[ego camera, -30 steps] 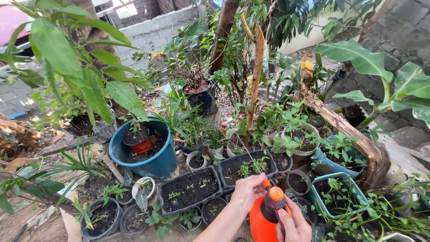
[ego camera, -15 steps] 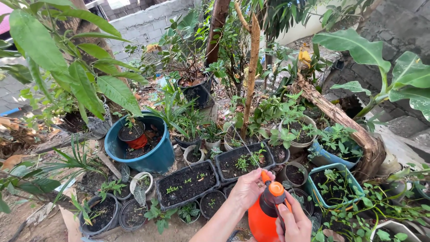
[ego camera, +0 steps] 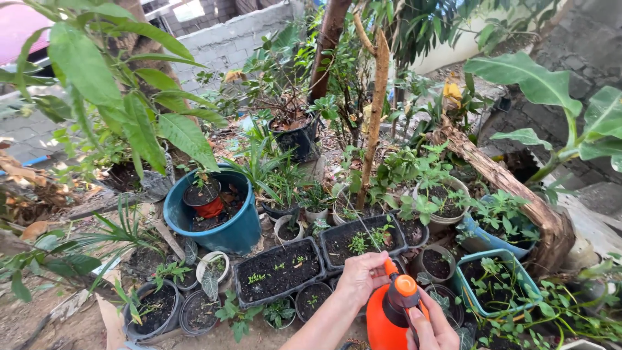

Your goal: Watering various potted plants and seedlings using a manual pressure sprayer

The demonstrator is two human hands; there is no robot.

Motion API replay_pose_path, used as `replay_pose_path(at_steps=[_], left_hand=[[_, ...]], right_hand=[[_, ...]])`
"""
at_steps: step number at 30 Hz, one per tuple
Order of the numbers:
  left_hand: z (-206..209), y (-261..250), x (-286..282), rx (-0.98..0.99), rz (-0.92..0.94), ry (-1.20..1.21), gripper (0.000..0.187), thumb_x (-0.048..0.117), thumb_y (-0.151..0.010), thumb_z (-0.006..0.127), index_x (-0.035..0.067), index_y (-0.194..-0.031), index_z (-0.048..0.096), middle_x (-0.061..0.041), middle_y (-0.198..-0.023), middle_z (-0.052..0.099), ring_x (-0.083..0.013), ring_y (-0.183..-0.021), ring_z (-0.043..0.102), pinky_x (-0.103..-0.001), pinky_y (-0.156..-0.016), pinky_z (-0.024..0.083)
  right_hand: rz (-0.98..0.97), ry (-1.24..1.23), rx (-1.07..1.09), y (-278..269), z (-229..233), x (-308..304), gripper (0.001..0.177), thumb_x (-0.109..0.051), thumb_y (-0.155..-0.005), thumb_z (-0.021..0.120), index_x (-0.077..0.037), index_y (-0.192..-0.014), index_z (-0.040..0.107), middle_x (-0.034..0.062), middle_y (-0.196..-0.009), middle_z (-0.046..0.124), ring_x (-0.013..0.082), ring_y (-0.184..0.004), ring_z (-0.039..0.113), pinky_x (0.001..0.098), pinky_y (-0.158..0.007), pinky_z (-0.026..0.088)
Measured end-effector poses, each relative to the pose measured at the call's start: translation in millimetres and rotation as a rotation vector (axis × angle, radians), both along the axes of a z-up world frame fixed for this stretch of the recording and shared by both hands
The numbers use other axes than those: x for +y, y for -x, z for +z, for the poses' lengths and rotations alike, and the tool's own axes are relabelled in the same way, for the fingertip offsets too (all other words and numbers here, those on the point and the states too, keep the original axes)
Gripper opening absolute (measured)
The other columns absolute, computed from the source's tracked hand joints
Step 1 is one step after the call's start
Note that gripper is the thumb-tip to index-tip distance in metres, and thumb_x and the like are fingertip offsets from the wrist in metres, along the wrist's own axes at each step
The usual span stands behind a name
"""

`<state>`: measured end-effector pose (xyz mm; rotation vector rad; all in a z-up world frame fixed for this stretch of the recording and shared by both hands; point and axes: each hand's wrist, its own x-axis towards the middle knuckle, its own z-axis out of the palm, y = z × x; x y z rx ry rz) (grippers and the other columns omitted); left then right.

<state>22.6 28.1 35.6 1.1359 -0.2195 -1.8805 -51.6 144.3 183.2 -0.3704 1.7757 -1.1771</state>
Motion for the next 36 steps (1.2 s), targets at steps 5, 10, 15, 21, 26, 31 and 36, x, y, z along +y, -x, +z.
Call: replay_pose_path(at_steps=[5,10,15,21,26,31,36], left_hand=[[6.2,3.1,1.4,0.127,-0.059,0.077,0.014,0.013,-0.085,0.069,-0.001,-0.087,0.07,-0.015,-0.083,0.071,-0.0225,-0.074,0.068,-0.032,-0.068,0.057],[10.6,3.9,10.2,0.329,-0.045,0.157,0.019,0.013,-0.09,0.064,-0.006,-0.088,0.066,-0.021,-0.087,0.067,-0.0279,-0.076,0.066,-0.034,-0.076,0.058],[-3.7,8.5,9.1,0.549,-0.024,0.194,0.014,0.009,-0.09,0.064,-0.005,-0.093,0.063,-0.02,-0.093,0.066,-0.029,-0.088,0.066,-0.038,-0.09,0.057],[28.1,3.8,14.8,0.386,-0.067,0.194,0.032,0.018,-0.087,0.067,-0.007,-0.107,0.066,-0.019,-0.097,0.069,-0.027,-0.082,0.066,-0.032,-0.081,0.057],[30.8,2.6,15.3,0.201,-0.058,0.104,0.024,0.026,-0.086,0.068,0.004,-0.097,0.069,-0.011,-0.092,0.072,-0.0188,-0.082,0.067,-0.025,-0.074,0.054],[14.6,7.9,12.5,0.175,0.042,-0.068,0.029,0.026,-0.077,0.078,0.004,-0.094,0.071,-0.012,-0.087,0.071,-0.0206,-0.076,0.066,-0.028,-0.072,0.055],[28.0,1.8,18.3,0.072,0.03,-0.073,0.023,0.03,-0.081,0.075,0.008,-0.085,0.072,-0.011,-0.083,0.074,-0.015,-0.074,0.064,-0.023,-0.068,0.048]], right_hand=[[0.039,0.183,0.079,12.7,-39.3,2.7,0.043,-0.011,-0.086,0.052,-0.009,-0.125,0.069,0.0149,-0.046,0.039,0.0176,-0.036,0.031,0.0256,-0.039,0.025],[0.092,0.21,0.11,19.2,-48.6,4.4,0.045,-0.011,-0.085,0.051,-0.01,-0.126,0.067,0.0161,-0.039,0.036,0.0204,-0.03,0.032,0.0256,-0.034,0.025],[0.056,0.325,0.058,25.6,-66.9,6.7,0.044,-0.007,-0.085,0.053,-0.004,-0.127,0.065,0.0161,-0.043,0.04,0.0191,-0.029,0.032,0.0251,-0.032,0.026],[0.043,0.286,0.08,23.3,-54.7,7.0,0.043,-0.009,-0.087,0.052,-0.006,-0.127,0.066,0.0159,-0.043,0.04,0.0187,-0.033,0.031,0.0272,-0.034,0.027],[0.04,0.284,0.082,23.8,-55.9,5.3,0.042,-0.007,-0.087,0.053,-0.003,-0.127,0.067,0.0182,-0.057,0.053,0.0185,-0.036,0.033,0.0274,-0.036,0.029],[0.049,0.275,0.061,28.1,-62.4,4.7,0.044,-0.009,-0.088,0.054,-0.006,-0.129,0.066,0.0193,-0.055,0.054,0.0192,-0.038,0.035,0.0266,-0.038,0.029],[0.055,0.143,0.007,24.3,-55.2,1.9,0.042,-0.006,-0.088,0.055,-0.007,-0.128,0.069,0.017,-0.075,0.064,0.0182,-0.044,0.035,0.0291,-0.042,0.029]])
